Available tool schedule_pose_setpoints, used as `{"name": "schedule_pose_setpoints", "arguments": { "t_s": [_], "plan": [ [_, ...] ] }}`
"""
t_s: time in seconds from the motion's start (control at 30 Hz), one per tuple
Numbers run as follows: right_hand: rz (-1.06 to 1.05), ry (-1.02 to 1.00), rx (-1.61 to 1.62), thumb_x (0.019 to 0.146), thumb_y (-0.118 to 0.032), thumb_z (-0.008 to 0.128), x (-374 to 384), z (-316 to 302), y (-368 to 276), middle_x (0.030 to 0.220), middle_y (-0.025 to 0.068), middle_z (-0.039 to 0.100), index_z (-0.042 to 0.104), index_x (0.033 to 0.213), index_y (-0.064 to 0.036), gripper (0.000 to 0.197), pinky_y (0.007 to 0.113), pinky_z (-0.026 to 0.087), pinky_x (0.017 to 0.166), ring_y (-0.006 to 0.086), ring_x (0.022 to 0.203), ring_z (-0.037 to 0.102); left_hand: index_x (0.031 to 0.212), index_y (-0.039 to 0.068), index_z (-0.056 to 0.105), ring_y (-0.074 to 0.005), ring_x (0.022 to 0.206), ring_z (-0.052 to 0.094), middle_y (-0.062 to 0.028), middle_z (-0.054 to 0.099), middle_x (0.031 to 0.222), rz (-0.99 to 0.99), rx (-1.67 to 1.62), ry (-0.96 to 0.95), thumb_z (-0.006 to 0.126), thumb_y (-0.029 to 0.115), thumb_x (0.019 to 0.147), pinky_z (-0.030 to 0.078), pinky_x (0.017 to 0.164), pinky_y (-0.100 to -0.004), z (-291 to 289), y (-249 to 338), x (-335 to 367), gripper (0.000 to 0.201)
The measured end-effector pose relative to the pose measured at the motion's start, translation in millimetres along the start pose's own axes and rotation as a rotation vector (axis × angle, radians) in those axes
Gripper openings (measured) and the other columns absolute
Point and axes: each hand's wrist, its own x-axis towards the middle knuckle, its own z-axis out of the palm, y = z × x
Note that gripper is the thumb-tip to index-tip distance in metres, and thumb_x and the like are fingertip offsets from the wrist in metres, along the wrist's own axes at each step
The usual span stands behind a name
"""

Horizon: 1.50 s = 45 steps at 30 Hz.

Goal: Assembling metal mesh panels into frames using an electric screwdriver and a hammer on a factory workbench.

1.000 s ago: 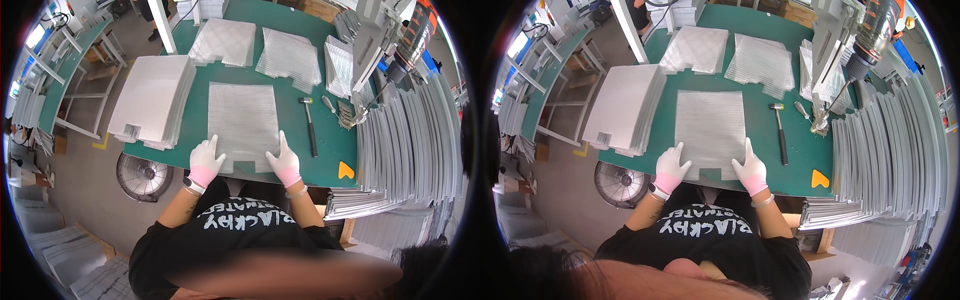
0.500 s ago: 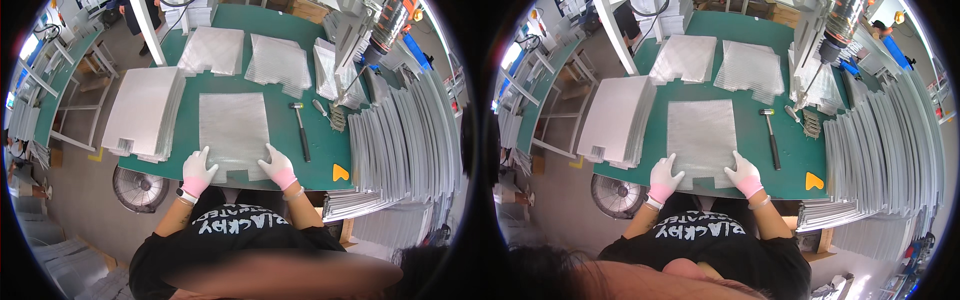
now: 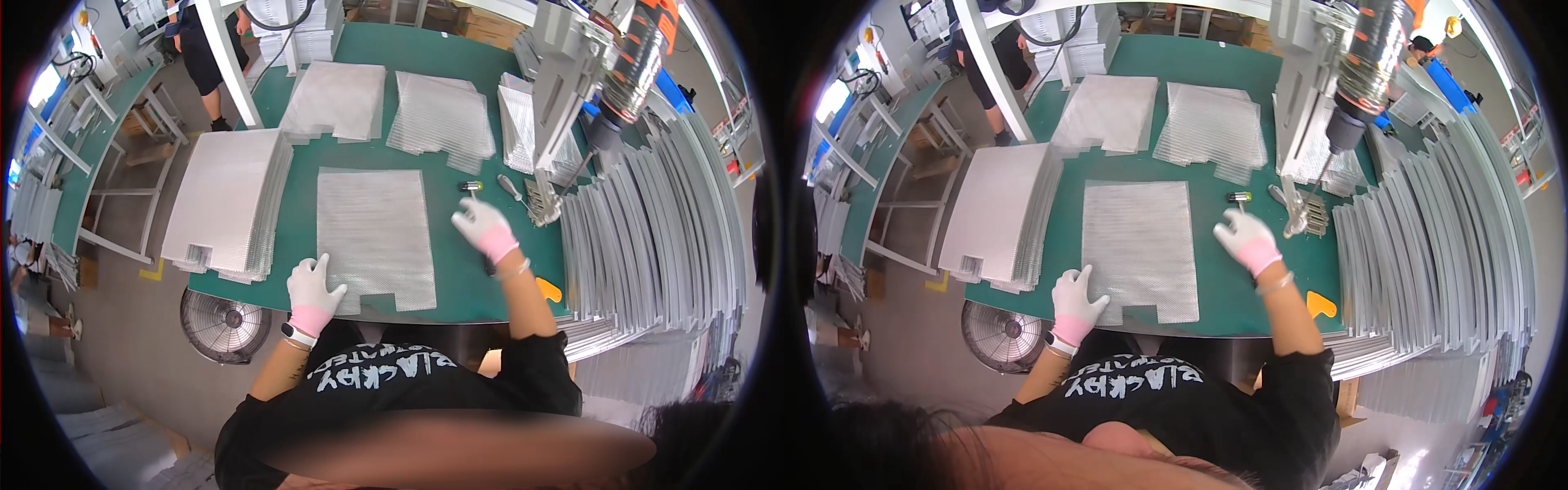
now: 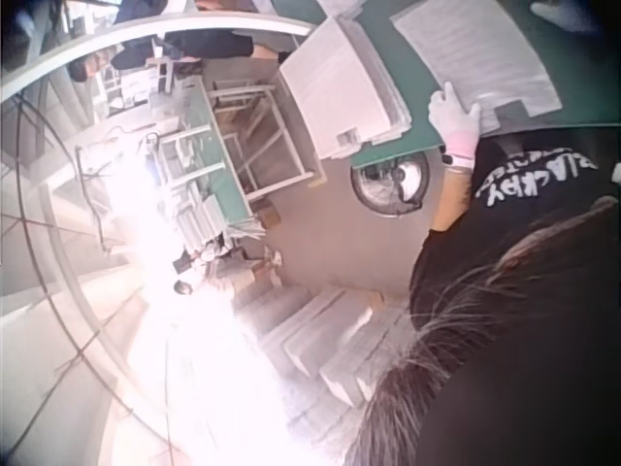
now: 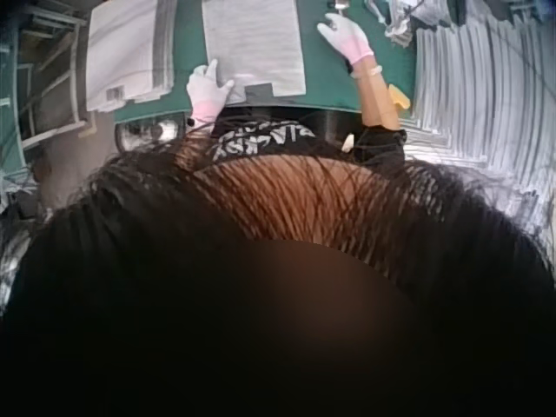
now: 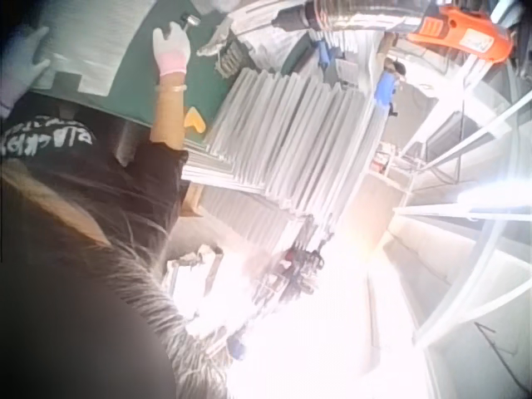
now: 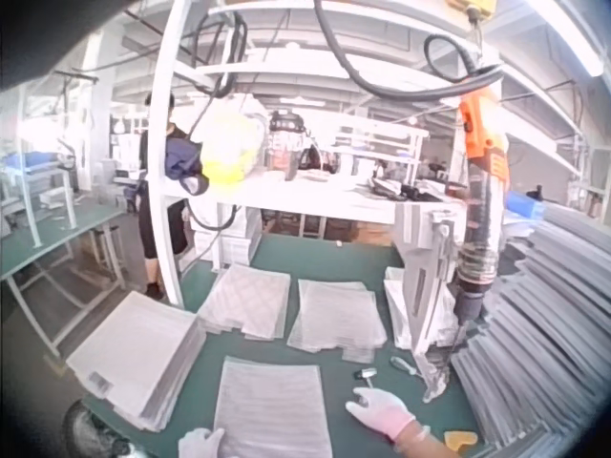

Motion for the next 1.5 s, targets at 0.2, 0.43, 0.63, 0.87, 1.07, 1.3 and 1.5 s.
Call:
{"name": "schedule_pose_setpoints", "arguments": {
  "t_s": [0.2, 0.43, 0.63, 0.87, 1.07, 1.3, 1.5],
  "plan": [
    [-0.189, 0.034, 0.015, 0.083, -0.034, 0.069, -61.2, 79.5, -33.5, 0.141, 0.0239, 0.049, 0.046, 0.141, 0.0008, 0.072, 0.050, 0.031, 0.115, 0.0409, 0.134, 0.042, 0.132, 0.002, 0.058, -0.0356, 0.107, 0.058, -0.0192, 0.059, 0.117, 0.000, -0.074, 0.015, 0.083, 0.032, 0.071, 0.047, 0.093, -0.0460, 7.0, -7.1, 0.1, 0.072],
    [-0.135, 0.085, -0.083, 0.084, -0.035, 0.067, -67.7, 110.1, -41.4, 0.150, 0.0233, 0.041, 0.041, 0.146, -0.0014, 0.076, 0.056, 0.018, 0.120, 0.0411, 0.141, 0.033, 0.129, -0.001, 0.058, -0.0377, 0.110, 0.057, -0.0213, 0.058, 0.118, 0.066, -0.135, 0.115, 0.082, 0.030, 0.071, 0.047, 0.095, -0.0464, 17.2, -13.8, -7.7, 0.070],
    [-0.137, 0.108, -0.177, 0.087, -0.038, 0.064, -69.0, 113.6, -45.7, 0.153, 0.0219, 0.037, 0.039, 0.148, -0.0015, 0.075, 0.054, 0.018, 0.119, 0.0397, 0.142, 0.032, 0.131, -0.002, 0.055, -0.0398, 0.114, 0.056, -0.0225, 0.057, 0.123, 0.076, -0.161, 0.155, 0.081, 0.026, 0.073, 0.045, 0.099, -0.0467, 22.0, -16.6, -17.0, 0.069],
    [-0.136, 0.105, -0.210, 0.088, -0.038, 0.063, -67.8, 115.8, -45.0, 0.155, 0.0214, 0.035, 0.039, 0.149, -0.0024, 0.075, 0.054, 0.019, 0.118, 0.0393, 0.142, 0.032, 0.129, -0.007, 0.053, -0.0408, 0.118, 0.055, -0.0248, 0.056, 0.128, 0.106, -0.146, 0.175, 0.079, 0.024, 0.076, 0.045, 0.100, -0.0471, 22.5, -15.8, -21.9, 0.066],
    [-0.137, 0.049, -0.230, 0.088, -0.038, 0.063, -64.0, 109.9, -46.0, 0.155, 0.0203, 0.035, 0.040, 0.148, -0.0032, 0.073, 0.055, 0.020, 0.118, 0.0383, 0.142, 0.032, 0.123, -0.008, 0.057, -0.0401, 0.115, 0.058, -0.0257, 0.060, 0.123, 0.123, -0.146, 0.179, 0.077, 0.021, 0.078, 0.048, 0.099, -0.0463, 18.5, -17.6, -17.8, 0.058],
    [-0.136, 0.080, -0.233, 0.089, -0.038, 0.062, -64.5, 109.8, -45.5, 0.154, 0.0207, 0.037, 0.045, 0.146, -0.0059, 0.068, 0.055, 0.020, 0.118, 0.0379, 0.142, 0.032, 0.120, -0.007, 0.059, -0.0393, 0.115, 0.059, -0.0247, 0.062, 0.121, 0.151, -0.156, 0.208, 0.076, 0.020, 0.078, 0.048, 0.099, -0.0459, 21.9, -20.4, -18.5, 0.053],
    [-0.181, 0.191, -0.238, 0.083, -0.046, 0.068, -49.2, 88.9, -33.7, 0.149, 0.0226, 0.041, 0.051, 0.141, -0.0087, 0.071, 0.056, 0.026, 0.114, 0.0467, 0.138, 0.033, 0.132, 0.006, 0.058, -0.0424, 0.126, 0.048, -0.0216, 0.055, 0.130, 0.041, -0.065, 0.109, 0.076, 0.025, 0.075, 0.041, 0.104, -0.0507, 2.4, -8.6, -17.2, 0.063]
  ]
}}
